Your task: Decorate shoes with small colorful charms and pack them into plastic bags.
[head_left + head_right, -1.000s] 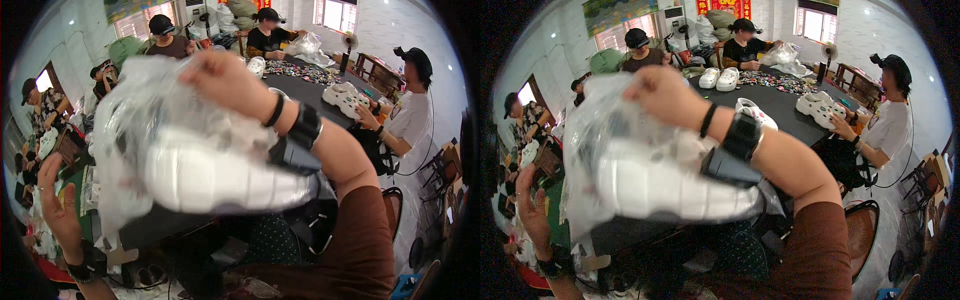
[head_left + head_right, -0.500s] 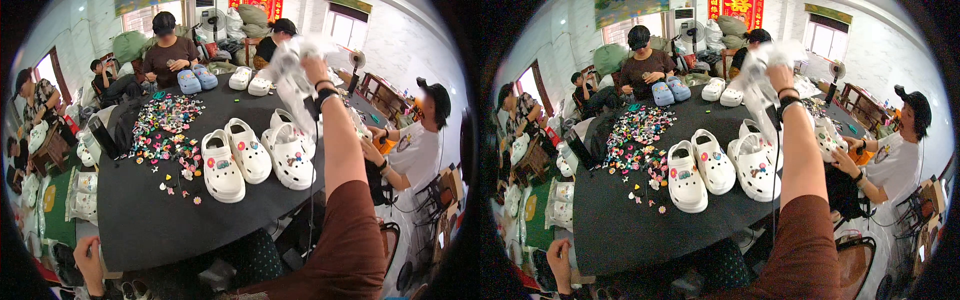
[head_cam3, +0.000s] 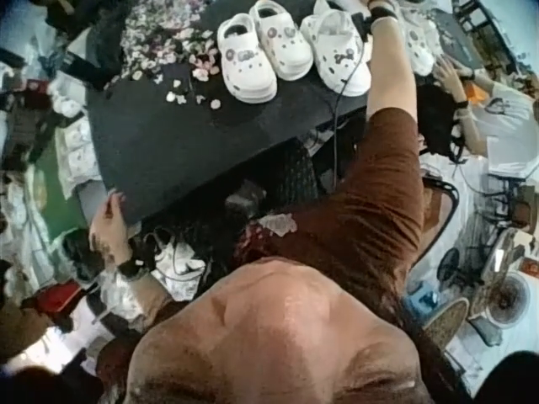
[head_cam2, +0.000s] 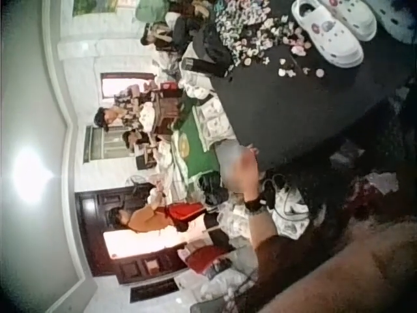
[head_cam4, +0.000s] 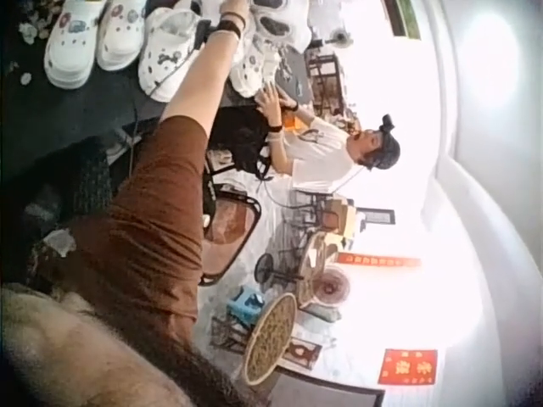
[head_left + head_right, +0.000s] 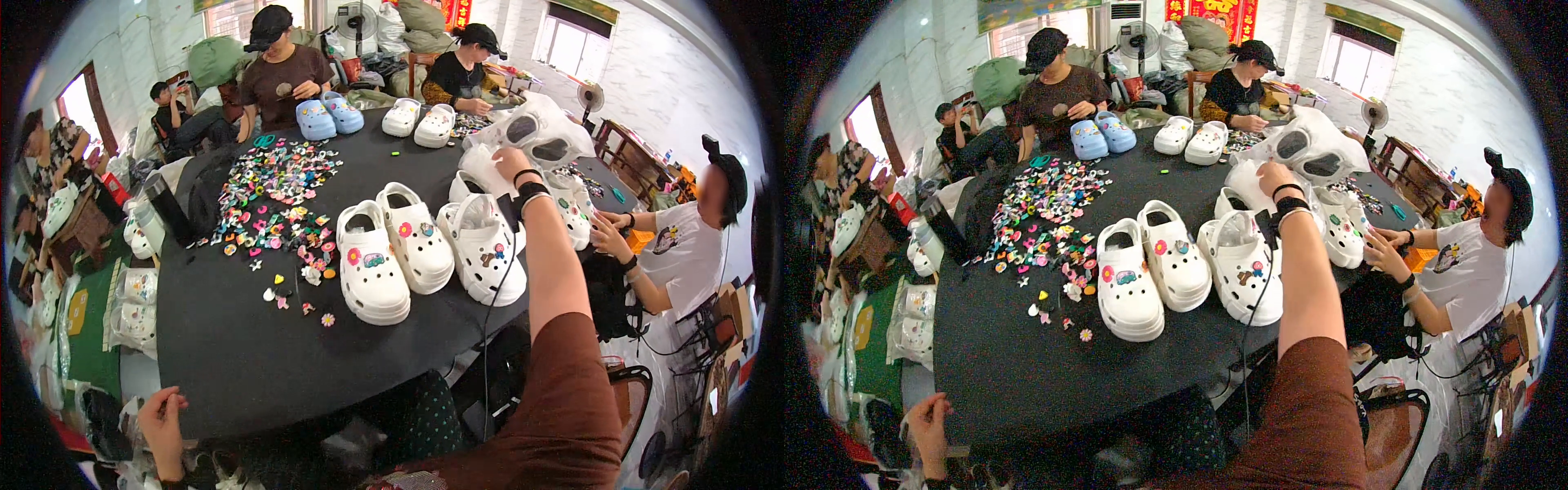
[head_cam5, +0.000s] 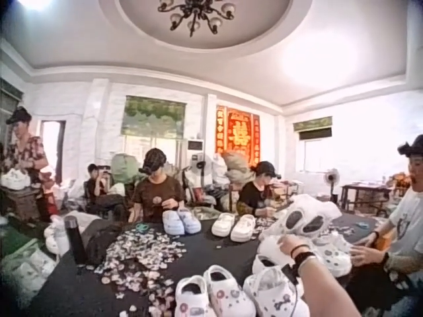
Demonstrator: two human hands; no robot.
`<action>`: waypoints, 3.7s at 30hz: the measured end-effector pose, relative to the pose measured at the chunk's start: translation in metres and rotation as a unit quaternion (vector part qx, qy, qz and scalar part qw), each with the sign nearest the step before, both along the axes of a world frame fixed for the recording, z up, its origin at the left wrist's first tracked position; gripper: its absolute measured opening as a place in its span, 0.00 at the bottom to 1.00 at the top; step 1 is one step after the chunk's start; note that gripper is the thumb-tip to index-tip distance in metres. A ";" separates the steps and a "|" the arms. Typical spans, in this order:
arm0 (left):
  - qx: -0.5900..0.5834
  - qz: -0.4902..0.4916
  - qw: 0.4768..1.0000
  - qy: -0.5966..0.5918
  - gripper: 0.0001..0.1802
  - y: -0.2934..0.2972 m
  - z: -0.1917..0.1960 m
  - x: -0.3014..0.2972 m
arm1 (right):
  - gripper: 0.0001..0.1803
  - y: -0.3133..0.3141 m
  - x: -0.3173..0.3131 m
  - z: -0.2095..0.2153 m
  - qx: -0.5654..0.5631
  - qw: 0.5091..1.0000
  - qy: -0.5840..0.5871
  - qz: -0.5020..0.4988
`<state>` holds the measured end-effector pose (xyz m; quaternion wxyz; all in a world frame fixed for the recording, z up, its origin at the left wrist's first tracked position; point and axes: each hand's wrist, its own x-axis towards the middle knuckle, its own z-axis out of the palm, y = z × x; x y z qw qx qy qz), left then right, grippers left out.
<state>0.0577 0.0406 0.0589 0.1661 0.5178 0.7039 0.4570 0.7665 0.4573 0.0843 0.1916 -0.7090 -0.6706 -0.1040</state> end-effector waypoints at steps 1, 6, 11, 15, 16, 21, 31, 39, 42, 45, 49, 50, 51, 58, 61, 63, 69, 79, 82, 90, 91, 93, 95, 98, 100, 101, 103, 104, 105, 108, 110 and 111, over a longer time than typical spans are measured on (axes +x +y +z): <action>-0.002 -0.014 1.000 0.002 0.09 0.001 0.001 0.004 | 0.11 -0.008 -0.002 0.005 0.026 0.999 -0.001 0.023; 0.006 -0.065 0.998 -0.004 0.08 -0.007 -0.002 0.004 | 0.16 -0.054 -0.041 0.036 0.051 0.994 -0.025 0.098; -0.006 -0.069 0.998 -0.008 0.09 -0.016 -0.002 0.002 | 0.21 -0.110 -0.109 0.041 -0.080 0.968 0.020 0.237; -0.017 -0.046 0.999 -0.014 0.09 -0.035 -0.003 -0.007 | 0.41 -0.129 -0.133 0.033 -0.218 0.960 -0.123 0.123; -0.014 -0.049 0.999 -0.019 0.08 -0.039 -0.005 -0.010 | 0.45 -0.134 -0.133 0.029 -0.206 0.962 -0.159 0.080; -0.018 -0.032 0.999 -0.036 0.08 -0.053 -0.014 -0.020 | 0.30 -0.118 -0.091 0.020 -0.179 0.975 -0.050 0.121; -0.001 -0.032 0.998 -0.050 0.08 -0.050 -0.009 -0.012 | 0.14 -0.115 -0.063 0.036 -0.094 0.981 -0.040 0.168; -0.047 0.011 0.999 -0.005 0.08 -0.064 -0.006 -0.004 | 0.18 -0.070 -0.097 0.000 -0.236 0.958 -0.146 0.067; -0.059 0.017 0.998 0.018 0.08 -0.060 -0.010 -0.005 | 0.16 -0.066 -0.102 0.005 -0.222 0.943 -0.228 0.097; -0.057 0.021 0.998 -0.014 0.08 -0.054 -0.020 -0.005 | 0.14 -0.066 -0.098 -0.011 -0.179 0.948 -0.255 0.067; -0.036 0.005 0.999 -0.036 0.07 -0.054 -0.037 -0.014 | 0.16 -0.070 -0.115 0.000 -0.263 0.936 -0.236 -0.012; -0.022 -0.005 0.999 -0.045 0.07 -0.051 -0.036 -0.013 | 0.16 -0.081 -0.121 0.011 -0.227 0.950 -0.213 -0.001; -0.019 -0.007 0.999 -0.045 0.07 -0.051 -0.033 -0.012 | 0.16 -0.079 -0.117 0.007 -0.225 0.951 -0.212 -0.003; -0.080 -0.065 0.992 0.077 0.13 -0.071 0.006 0.002 | 0.16 -0.061 -0.100 -0.005 -0.212 0.959 -0.108 -0.153; -0.075 -0.049 0.993 0.073 0.13 -0.079 0.005 -0.005 | 0.16 -0.064 -0.098 -0.012 -0.183 0.968 -0.105 -0.135; -0.078 -0.031 0.994 0.073 0.13 -0.088 0.002 -0.010 | 0.16 -0.077 -0.111 -0.009 -0.092 0.979 -0.129 -0.130; -0.051 -0.074 0.995 0.051 0.13 -0.074 -0.012 -0.021 | 0.13 -0.060 -0.001 0.057 -0.029 0.971 -0.238 -0.006; -0.005 -0.053 0.992 -0.110 0.09 -0.073 -0.041 -0.018 | 0.14 -0.156 -0.193 0.212 0.101 0.945 -0.171 0.260; 0.004 -0.049 0.994 -0.094 0.09 -0.078 -0.034 -0.010 | 0.10 -0.173 -0.267 0.211 0.087 0.928 -0.249 0.262; -0.006 -0.023 0.997 -0.079 0.09 -0.096 -0.044 -0.029 | 0.16 -0.201 -0.442 0.154 -0.010 0.920 -0.100 0.379; -0.008 -0.018 0.997 -0.069 0.09 -0.099 -0.044 -0.032 | 0.16 -0.205 -0.463 0.147 -0.023 0.915 -0.109 0.387; -0.008 -0.021 0.998 -0.058 0.09 -0.100 -0.049 -0.035 | 0.14 -0.207 -0.492 0.123 -0.035 0.911 -0.071 0.405; -0.002 -0.001 0.996 -0.086 0.09 -0.103 -0.059 -0.038 | 0.13 -0.196 -0.522 0.087 -0.042 0.901 -0.071 0.425; -0.012 -0.024 0.996 -0.090 0.11 -0.101 -0.042 -0.029 | 0.11 -0.184 -0.563 0.020 -0.035 0.909 0.003 0.415; -0.023 -0.049 0.995 -0.078 0.13 -0.102 -0.032 -0.020 | 0.09 -0.192 -0.574 -0.012 -0.060 0.886 -0.013 0.459; -0.033 -0.052 0.995 -0.080 0.12 -0.099 -0.030 -0.017 | 0.09 -0.196 -0.577 -0.020 -0.064 0.882 0.013 0.467; -0.042 -0.060 0.993 -0.089 0.13 -0.092 -0.036 -0.016 | 0.09 -0.188 -0.574 -0.028 -0.067 0.879 0.039 0.471; -0.043 -0.063 0.993 -0.089 0.13 -0.089 -0.035 -0.013 | 0.11 -0.184 -0.569 -0.024 -0.098 0.867 0.039 0.486; -0.036 -0.065 0.994 -0.078 0.12 -0.085 -0.033 -0.008 | 0.13 -0.180 -0.562 -0.021 -0.128 0.855 0.040 0.500; -0.077 -0.087 0.989 -0.090 0.15 -0.079 -0.046 -0.020 | 0.19 -0.182 -0.538 0.000 -0.075 0.860 0.077 0.500; -0.122 -0.105 0.981 -0.113 0.22 -0.070 -0.063 -0.024 | 0.25 -0.190 -0.522 0.016 -0.046 0.860 0.077 0.503; -0.106 -0.086 0.983 -0.124 0.20 -0.062 -0.070 -0.020 | 0.28 -0.191 -0.525 0.014 -0.075 0.862 0.105 0.490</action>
